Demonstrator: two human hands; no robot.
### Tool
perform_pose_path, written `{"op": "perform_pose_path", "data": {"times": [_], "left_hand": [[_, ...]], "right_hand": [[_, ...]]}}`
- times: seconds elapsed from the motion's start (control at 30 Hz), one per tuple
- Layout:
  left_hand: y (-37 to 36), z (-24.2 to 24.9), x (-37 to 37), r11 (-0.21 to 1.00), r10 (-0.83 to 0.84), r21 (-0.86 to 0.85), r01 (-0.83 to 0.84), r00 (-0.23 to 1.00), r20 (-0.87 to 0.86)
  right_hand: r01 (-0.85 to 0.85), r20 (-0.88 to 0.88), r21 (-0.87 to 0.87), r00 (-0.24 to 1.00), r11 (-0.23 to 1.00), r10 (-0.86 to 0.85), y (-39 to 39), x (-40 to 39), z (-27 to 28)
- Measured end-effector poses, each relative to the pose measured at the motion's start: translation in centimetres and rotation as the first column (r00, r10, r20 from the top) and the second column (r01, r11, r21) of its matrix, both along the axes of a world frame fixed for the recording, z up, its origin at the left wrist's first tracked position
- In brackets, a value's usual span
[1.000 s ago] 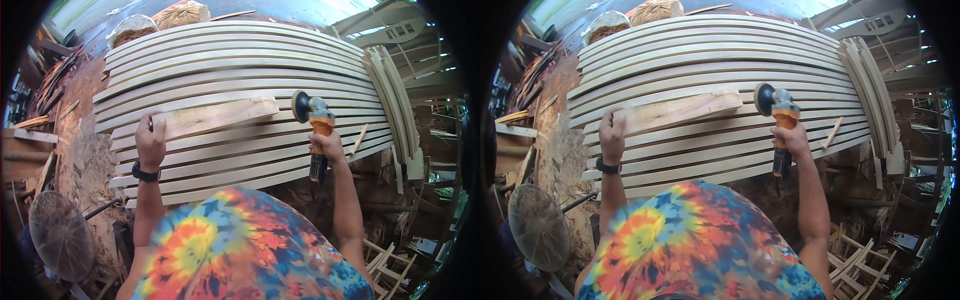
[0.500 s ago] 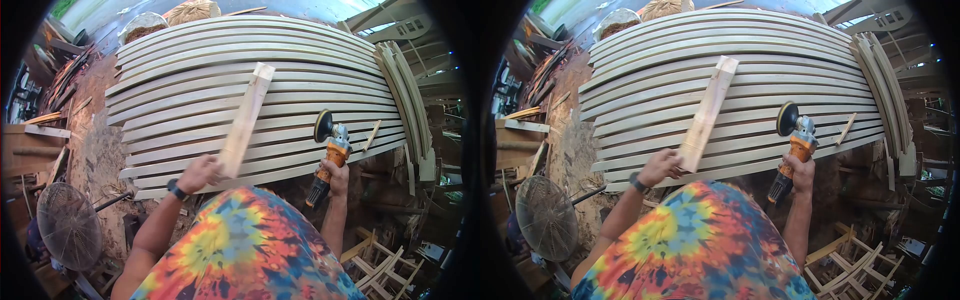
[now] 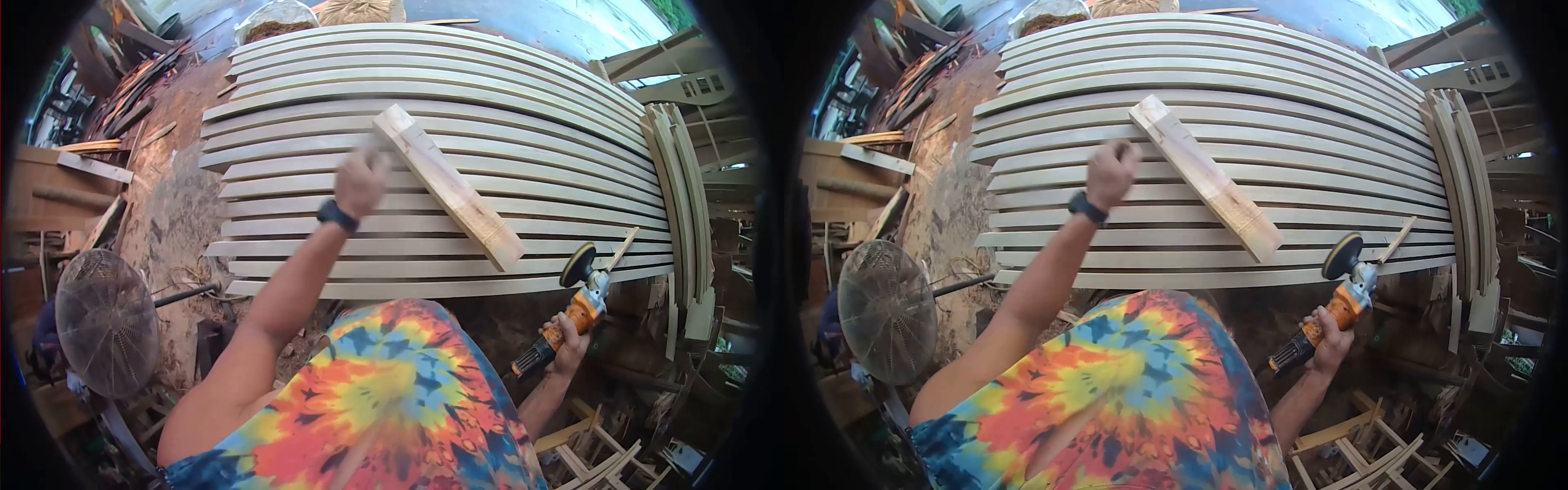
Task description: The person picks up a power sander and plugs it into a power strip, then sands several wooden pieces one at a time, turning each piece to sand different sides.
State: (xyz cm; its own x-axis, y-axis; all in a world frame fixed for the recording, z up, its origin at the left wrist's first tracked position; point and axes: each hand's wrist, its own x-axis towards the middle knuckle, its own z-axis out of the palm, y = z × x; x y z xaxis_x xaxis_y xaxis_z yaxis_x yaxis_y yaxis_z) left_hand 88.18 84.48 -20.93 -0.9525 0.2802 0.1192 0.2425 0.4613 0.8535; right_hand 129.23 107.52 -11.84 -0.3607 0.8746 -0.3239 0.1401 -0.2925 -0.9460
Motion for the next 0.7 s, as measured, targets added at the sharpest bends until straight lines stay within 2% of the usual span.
{"op": "perform_pose_path", "data": {"times": [0.03,0.07,0.1,0.13,0.17,0.2,0.23,0.3,0.33,0.37,0.4,0.47,0.53,0.57,0.6,0.67,0.7], "left_hand": [[-0.1,-0.3,-2.9,0.993,0.12,-0.004,-0.122,0.985,-0.123],[-0.3,-3.1,-6.4,0.985,0.159,-0.024,-0.171,0.951,-0.265],[0.2,-2.9,-8.6,0.981,0.182,-0.034,-0.189,0.972,-0.147],[1.1,-2.5,-10.7,0.983,0.173,-0.034,-0.18,0.973,-0.153],[2.1,-1.8,-12.6,0.999,0.03,0.02,-0.033,0.986,0.161],[2.7,-1.1,-13.3,0.989,-0.133,0.118,0.089,0.885,0.447],[3.1,-0.8,-13.2,0.988,-0.136,0.122,0.09,0.885,0.445],[3.6,-0.8,-12.9,0.945,-0.323,0.068,0.321,0.873,0.367],[3.4,-1.5,-13.1,0.945,-0.322,0.067,0.32,0.874,0.364],[3.2,-3.9,-14.0,0.911,-0.41,0.06,0.408,0.88,0.24],[3.0,-4.3,-14.1,0.87,-0.493,0.042,0.492,0.862,0.114],[1.6,-3.7,-13.0,0.888,-0.459,0.019,0.46,0.881,0.114],[-0.1,-1.5,-11.3,0.909,-0.344,-0.162,0.384,0.911,0.227],[-0.9,-3.3,-11.9,0.891,-0.39,-0.191,0.413,0.909,0.145],[-1.7,-1.6,-10.6,0.891,-0.386,-0.194,0.411,0.91,0.151],[-3.7,1.3,-7.8,0.884,-0.366,-0.145,0.444,0.852,0.375],[-4.7,-1.3,-8.2,0.869,-0.462,-0.003,0.495,0.813,0.354]], "right_hand": [[0.019,-0.008,-0.01,1.0,1.0,-0.019,-0.3,0.1,0.4],[0.02,-0.01,-0.013,1.0,1.0,-0.02,-0.2,0.3,0.3],[0.024,-0.018,-0.038,1.0,0.999,-0.025,0.1,0.5,0.2],[0.034,-0.027,-0.063,0.999,0.997,-0.036,0.1,0.9,0.0],[0.026,-0.036,-0.05,0.999,0.998,-0.028,0.2,0.9,0.0],[0.028,-0.038,-0.046,0.999,0.999,-0.029,0.2,0.5,0.2],[0.021,-0.029,-0.036,0.999,0.999,-0.022,0.2,0.1,0.5],[-0.005,-0.032,-0.024,0.999,1.0,0.004,0.2,-0.6,0.9],[-0.006,-0.035,-0.024,0.999,1.0,0.005,0.2,-0.9,1.0],[-0.022,-0.046,-0.024,0.999,0.999,0.02,0.3,-1.3,0.9],[-0.037,-0.058,-0.024,0.998,0.999,0.035,0.4,-1.6,1.0],[-0.075,-0.06,0.002,0.995,0.997,0.075,0.2,-2.4,1.4],[-0.114,-0.053,0.021,0.992,0.993,0.115,0.1,-2.8,1.7],[-0.126,-0.05,0.019,0.991,0.992,0.127,0.2,-2.9,1.7],[-0.139,-0.047,0.016,0.989,0.99,0.139,0.4,-3.0,1.6],[-0.166,-0.035,0.028,0.985,0.986,0.167,0.7,-3.3,1.2],[-0.175,-0.031,0.038,0.984,0.984,0.177,0.8,-3.4,1.2]]}}
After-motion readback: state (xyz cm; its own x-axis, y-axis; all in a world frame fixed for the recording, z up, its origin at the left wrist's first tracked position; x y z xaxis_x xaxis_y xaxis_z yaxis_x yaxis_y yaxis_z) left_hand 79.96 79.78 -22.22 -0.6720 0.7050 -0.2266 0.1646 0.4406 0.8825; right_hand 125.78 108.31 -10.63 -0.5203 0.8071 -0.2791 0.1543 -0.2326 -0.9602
